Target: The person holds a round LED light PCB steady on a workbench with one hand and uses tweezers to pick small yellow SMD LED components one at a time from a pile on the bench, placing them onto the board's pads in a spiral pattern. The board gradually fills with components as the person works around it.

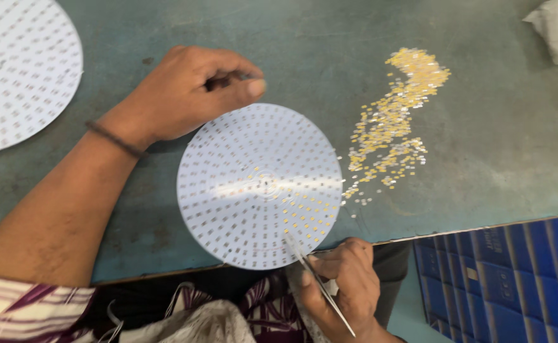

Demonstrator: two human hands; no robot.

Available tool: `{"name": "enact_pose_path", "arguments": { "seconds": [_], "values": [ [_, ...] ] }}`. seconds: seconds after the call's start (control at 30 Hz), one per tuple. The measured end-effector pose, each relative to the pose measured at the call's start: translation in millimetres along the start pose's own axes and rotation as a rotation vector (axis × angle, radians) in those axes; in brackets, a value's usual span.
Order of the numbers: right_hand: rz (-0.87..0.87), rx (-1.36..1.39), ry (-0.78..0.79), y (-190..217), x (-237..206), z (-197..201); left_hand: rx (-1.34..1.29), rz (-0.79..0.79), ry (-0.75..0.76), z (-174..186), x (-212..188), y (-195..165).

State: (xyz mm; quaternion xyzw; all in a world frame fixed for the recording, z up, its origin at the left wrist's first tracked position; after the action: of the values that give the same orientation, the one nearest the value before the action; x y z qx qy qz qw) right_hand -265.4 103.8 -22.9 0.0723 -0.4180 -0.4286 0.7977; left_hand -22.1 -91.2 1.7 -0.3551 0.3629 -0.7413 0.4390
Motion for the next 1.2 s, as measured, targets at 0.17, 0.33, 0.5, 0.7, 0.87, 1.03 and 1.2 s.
{"name": "enact_pose_path", "arguments": {
  "seconds": [0.17, 0.33, 0.5, 0.7, 0.87, 1.03, 1.2],
  "values": [
    [-0.244, -0.084, -0.102, -44.9, 4.8, 26.9, 0.043, 0.006, 0.019, 2.1, -1.6, -2.1],
    [-0.391, -0.107, -0.154, -85.8, 8.2, 43.2, 0.027, 0.116, 0.023, 2.6, -6.3, 3.9],
    [-0.323, -0.124, -0.118, -82.6, 5.6, 43.0, 0.029, 0.141, 0.022, 3.2, -7.5, 6.8],
    [-0.335, -0.093, -0.104, -84.8, 6.7, 47.0, 0.035, 0.151, 0.02, 2.8, -7.4, 5.8],
    [-0.319, -0.088, -0.069, -84.5, 8.7, 47.7, 0.025, 0.144, 0.018, 2.4, -8.2, 6.1],
    [-0.313, -0.108, -0.037, -85.8, 11.2, 48.0, 0.06, 0.136, 0.016, 1.6, -7.1, 7.2],
    [-0.352, -0.066, -0.059, -89.4, 10.3, 50.6, 0.047, 0.12, 0.015, 1.6, -6.2, 6.8]
  ]
}}
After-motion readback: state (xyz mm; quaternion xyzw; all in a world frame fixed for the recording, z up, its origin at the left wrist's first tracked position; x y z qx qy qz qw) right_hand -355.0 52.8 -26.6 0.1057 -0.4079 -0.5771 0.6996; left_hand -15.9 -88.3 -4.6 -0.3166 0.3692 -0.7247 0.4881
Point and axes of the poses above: each hand's wrist, its own x-axis towards the middle knuckle, its own z-axis out of the back of the hand, y = z × x, the point moved 7 cm from there along x, towards the middle knuckle, and after that the axes turned 8 degrees about -x, right-handed, at the moved point
